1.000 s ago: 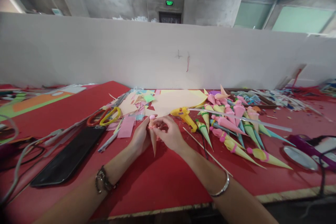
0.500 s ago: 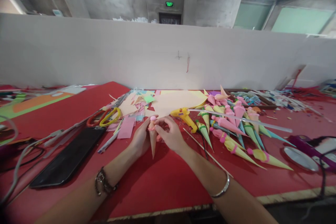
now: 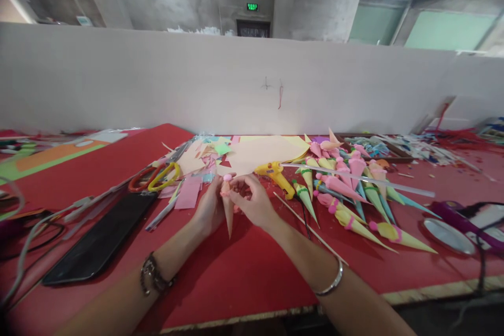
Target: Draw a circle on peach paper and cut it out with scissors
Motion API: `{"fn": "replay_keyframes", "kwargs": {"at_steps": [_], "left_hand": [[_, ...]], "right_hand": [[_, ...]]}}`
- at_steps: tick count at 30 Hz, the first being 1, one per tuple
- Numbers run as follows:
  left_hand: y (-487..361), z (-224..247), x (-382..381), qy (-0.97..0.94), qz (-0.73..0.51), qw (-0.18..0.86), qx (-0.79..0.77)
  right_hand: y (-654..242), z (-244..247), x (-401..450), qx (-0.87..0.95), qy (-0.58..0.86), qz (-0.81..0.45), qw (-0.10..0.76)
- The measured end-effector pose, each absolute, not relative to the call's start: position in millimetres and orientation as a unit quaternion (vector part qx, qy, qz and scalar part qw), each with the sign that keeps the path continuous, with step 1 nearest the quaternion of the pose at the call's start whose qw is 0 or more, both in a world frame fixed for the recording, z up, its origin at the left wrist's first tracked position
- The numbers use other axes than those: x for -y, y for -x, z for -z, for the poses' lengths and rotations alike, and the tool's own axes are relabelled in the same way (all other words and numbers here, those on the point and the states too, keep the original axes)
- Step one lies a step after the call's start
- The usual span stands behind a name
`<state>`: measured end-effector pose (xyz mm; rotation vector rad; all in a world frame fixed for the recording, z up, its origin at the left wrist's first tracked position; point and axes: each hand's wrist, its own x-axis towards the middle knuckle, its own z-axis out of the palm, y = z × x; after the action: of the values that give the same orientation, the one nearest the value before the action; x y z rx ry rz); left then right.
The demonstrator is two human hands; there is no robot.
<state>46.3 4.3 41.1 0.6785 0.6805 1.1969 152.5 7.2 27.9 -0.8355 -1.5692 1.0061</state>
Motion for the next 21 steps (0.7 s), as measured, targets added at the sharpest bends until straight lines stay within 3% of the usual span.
{"fn": "replay_keyframes", "kwargs": {"at_steps": [15, 21], "left_hand": [[-41, -45, -6, -0.258, -0.579, 0.713, -0.301], [-35, -46, -10, -0.285, -0.609, 0.678, -0.296]], "right_hand": [[-153, -21, -14, 0.595, 0.370, -0.465, 0.541], [-150, -18, -8, 0.659, 0.366, -0.539, 0.376]]}}
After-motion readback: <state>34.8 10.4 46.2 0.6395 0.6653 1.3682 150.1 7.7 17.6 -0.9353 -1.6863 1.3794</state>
